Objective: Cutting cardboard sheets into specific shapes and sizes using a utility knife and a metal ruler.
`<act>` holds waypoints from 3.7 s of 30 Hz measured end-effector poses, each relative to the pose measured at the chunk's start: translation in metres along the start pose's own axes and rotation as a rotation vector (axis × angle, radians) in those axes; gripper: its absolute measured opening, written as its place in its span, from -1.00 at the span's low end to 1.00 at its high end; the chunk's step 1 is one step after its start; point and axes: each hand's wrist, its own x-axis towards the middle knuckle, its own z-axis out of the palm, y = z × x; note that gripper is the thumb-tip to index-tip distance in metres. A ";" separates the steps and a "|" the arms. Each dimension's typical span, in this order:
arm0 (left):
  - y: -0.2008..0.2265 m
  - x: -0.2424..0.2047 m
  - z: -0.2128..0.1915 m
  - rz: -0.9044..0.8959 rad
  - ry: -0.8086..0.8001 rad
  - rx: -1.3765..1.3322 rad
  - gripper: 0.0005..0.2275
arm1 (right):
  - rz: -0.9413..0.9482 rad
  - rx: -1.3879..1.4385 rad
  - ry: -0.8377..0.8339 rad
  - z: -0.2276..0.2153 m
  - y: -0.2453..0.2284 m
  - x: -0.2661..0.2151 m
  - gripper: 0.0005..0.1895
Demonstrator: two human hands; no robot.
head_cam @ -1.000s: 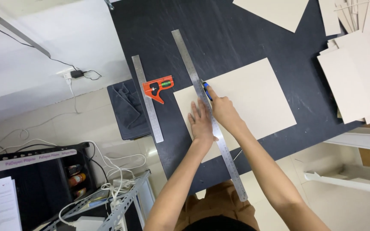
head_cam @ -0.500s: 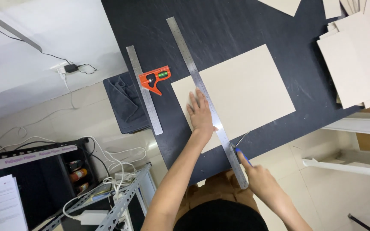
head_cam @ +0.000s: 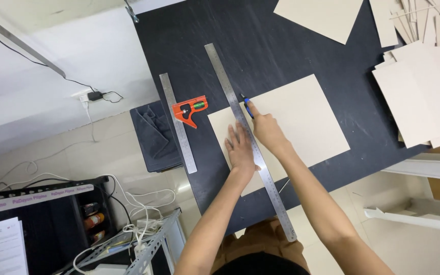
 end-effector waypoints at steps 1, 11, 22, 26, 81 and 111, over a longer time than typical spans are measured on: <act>0.000 0.001 0.002 -0.002 0.002 -0.001 0.24 | -0.002 -0.001 0.001 0.003 0.000 -0.001 -0.40; 0.001 -0.002 0.006 -0.016 0.000 0.093 0.24 | 0.053 0.039 -0.089 -0.029 -0.005 -0.049 -0.43; -0.006 0.008 0.016 -0.008 0.009 0.034 0.29 | 0.007 0.027 -0.064 -0.005 -0.019 -0.034 -0.40; -0.021 -0.014 0.019 0.029 0.091 -0.115 0.19 | -0.001 0.212 -0.044 -0.007 -0.010 -0.067 -0.43; 0.458 0.166 0.002 0.031 -0.053 -1.591 -0.18 | 0.281 0.634 0.110 -0.206 0.560 0.020 -0.05; 0.425 0.131 0.008 0.138 -0.170 -1.727 -0.12 | 0.444 1.263 0.261 -0.168 0.499 -0.042 -0.15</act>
